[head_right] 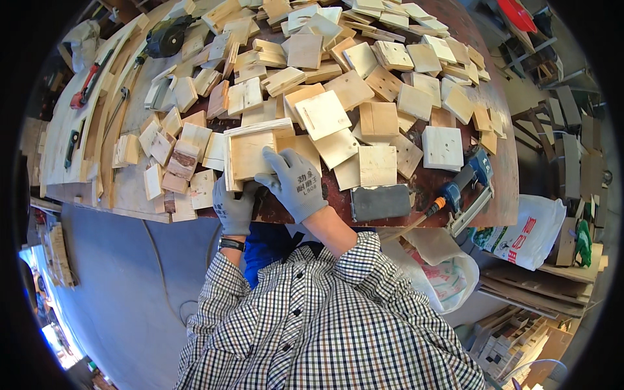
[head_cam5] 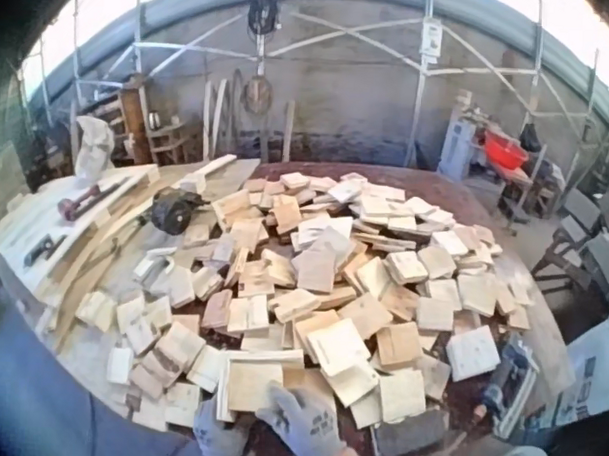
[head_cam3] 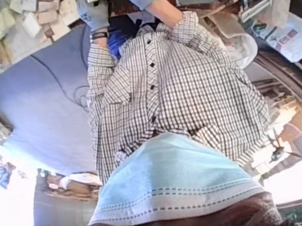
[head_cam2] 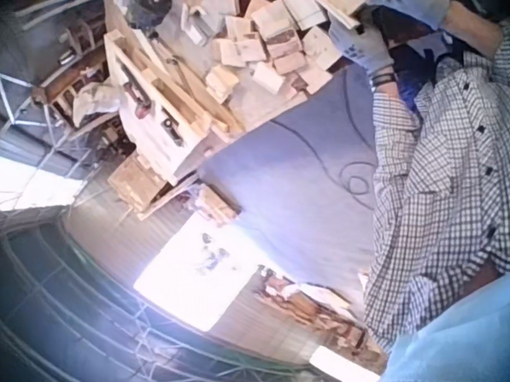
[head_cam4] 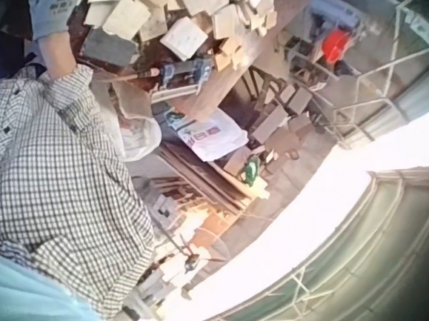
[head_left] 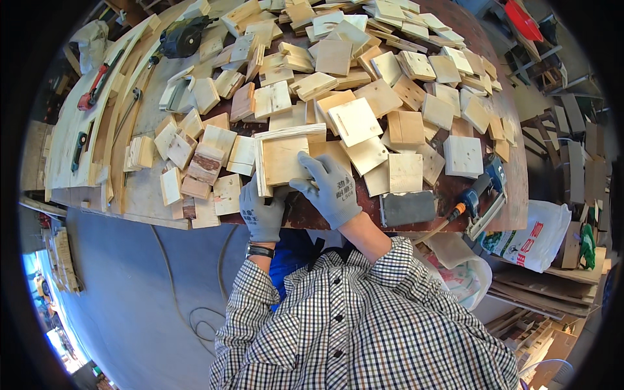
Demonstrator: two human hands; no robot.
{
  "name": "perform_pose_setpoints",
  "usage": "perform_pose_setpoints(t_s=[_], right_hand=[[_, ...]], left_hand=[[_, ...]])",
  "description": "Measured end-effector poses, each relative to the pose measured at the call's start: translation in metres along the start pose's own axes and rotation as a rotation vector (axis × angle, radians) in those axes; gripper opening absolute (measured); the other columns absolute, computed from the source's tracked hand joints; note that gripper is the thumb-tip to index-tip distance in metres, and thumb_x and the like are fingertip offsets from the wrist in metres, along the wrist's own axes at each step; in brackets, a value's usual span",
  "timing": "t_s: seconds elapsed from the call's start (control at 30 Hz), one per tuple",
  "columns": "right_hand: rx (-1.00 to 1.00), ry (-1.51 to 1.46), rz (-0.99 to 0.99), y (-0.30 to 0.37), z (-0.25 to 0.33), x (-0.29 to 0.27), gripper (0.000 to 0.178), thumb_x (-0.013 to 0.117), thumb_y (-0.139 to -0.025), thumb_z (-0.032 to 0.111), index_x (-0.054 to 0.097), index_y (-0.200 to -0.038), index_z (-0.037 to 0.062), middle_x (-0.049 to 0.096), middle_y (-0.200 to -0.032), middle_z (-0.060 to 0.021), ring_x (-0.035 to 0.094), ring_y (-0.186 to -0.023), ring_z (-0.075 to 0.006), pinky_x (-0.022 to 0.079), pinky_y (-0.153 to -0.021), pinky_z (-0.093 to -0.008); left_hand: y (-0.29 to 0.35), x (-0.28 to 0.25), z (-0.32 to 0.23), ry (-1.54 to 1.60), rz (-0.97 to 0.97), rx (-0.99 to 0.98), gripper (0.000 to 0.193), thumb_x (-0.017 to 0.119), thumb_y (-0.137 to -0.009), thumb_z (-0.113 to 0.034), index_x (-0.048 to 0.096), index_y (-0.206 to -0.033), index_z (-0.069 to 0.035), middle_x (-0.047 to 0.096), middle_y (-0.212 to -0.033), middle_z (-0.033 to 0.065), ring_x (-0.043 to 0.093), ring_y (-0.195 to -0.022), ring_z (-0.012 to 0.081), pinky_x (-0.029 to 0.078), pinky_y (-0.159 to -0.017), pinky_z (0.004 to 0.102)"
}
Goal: The person assembles small wooden boxes by nailing pieces together with a nail gun and smoothing the edges with a sanding block. They handle multiple wooden components, aligning them and securing them before moving to the next unit.
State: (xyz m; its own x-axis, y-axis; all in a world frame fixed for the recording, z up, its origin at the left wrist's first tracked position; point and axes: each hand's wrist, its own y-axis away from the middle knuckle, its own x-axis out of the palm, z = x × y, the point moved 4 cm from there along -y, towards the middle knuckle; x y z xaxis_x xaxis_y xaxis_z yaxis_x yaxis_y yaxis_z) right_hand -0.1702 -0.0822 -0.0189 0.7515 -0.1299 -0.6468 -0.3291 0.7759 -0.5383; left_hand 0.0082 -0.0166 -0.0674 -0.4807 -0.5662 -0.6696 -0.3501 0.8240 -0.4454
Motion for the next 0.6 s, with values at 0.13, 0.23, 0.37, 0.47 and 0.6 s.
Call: perform_pose_setpoints(t_s=[0.13, 0.23, 0.37, 0.47, 0.6], right_hand=[[-0.031, 0.114, 0.063, -0.005, 0.008, -0.011, 0.064, 0.079, -0.091, 0.048, 0.062, -0.141, 0.0123, 0.067, -0.100, -0.0103, 0.070, -0.085, -0.0303, 0.058, -0.070, -0.0420], [0.030, 0.127, -0.014, -0.003, 0.008, -0.037, 0.061, 0.077, -0.093, 0.048, 0.061, -0.142, 0.0142, 0.067, -0.102, -0.0103, 0.069, -0.087, -0.0303, 0.055, -0.074, -0.0444], [0.182, 0.182, -0.011, -0.005, -0.019, -0.113, 0.047, 0.074, -0.096, 0.031, 0.066, -0.136, 0.0074, 0.071, -0.111, -0.0163, 0.070, -0.096, -0.0343, 0.056, -0.085, -0.0450], [0.270, 0.332, -0.090, 0.002, -0.040, -0.178, 0.040, 0.075, -0.095, 0.023, 0.068, -0.130, 0.0056, 0.071, -0.112, -0.0150, 0.070, -0.095, -0.0330, 0.057, -0.087, -0.0445], [0.309, 0.352, -0.232, 0.021, -0.057, -0.234, 0.042, 0.076, -0.094, 0.016, 0.069, -0.134, 0.0047, 0.071, -0.111, -0.0141, 0.069, -0.091, -0.0295, 0.057, -0.085, -0.0396]], left_hand=[[0.002, 0.001, 0.003, -0.026, 0.012, 0.014, 0.064, 0.083, -0.078, -0.021, 0.063, -0.136, 0.000, 0.070, -0.112, 0.0171, 0.064, -0.104, 0.0393, 0.052, -0.092, 0.0504], [0.002, 0.001, 0.008, -0.029, 0.049, 0.006, 0.067, 0.085, -0.082, -0.026, 0.062, -0.138, 0.002, 0.068, -0.120, 0.0202, 0.064, -0.110, 0.0405, 0.051, -0.097, 0.0504], [-0.001, -0.015, -0.011, 0.154, -0.049, -0.013, 0.076, 0.086, -0.085, -0.036, 0.057, -0.144, 0.004, 0.058, -0.142, 0.0275, 0.056, -0.132, 0.0437, 0.046, -0.111, 0.0504], [-0.004, -0.036, -0.039, 0.061, -0.142, 0.172, 0.078, 0.087, -0.085, -0.042, 0.060, -0.146, -0.001, 0.047, -0.155, 0.0314, 0.042, -0.147, 0.0481, 0.039, -0.119, 0.0543], [-0.031, -0.040, -0.069, -0.169, 0.056, 0.307, 0.061, 0.084, -0.085, -0.052, 0.073, -0.135, -0.020, 0.048, -0.158, 0.0260, 0.039, -0.147, 0.0528, 0.037, -0.118, 0.0611]])
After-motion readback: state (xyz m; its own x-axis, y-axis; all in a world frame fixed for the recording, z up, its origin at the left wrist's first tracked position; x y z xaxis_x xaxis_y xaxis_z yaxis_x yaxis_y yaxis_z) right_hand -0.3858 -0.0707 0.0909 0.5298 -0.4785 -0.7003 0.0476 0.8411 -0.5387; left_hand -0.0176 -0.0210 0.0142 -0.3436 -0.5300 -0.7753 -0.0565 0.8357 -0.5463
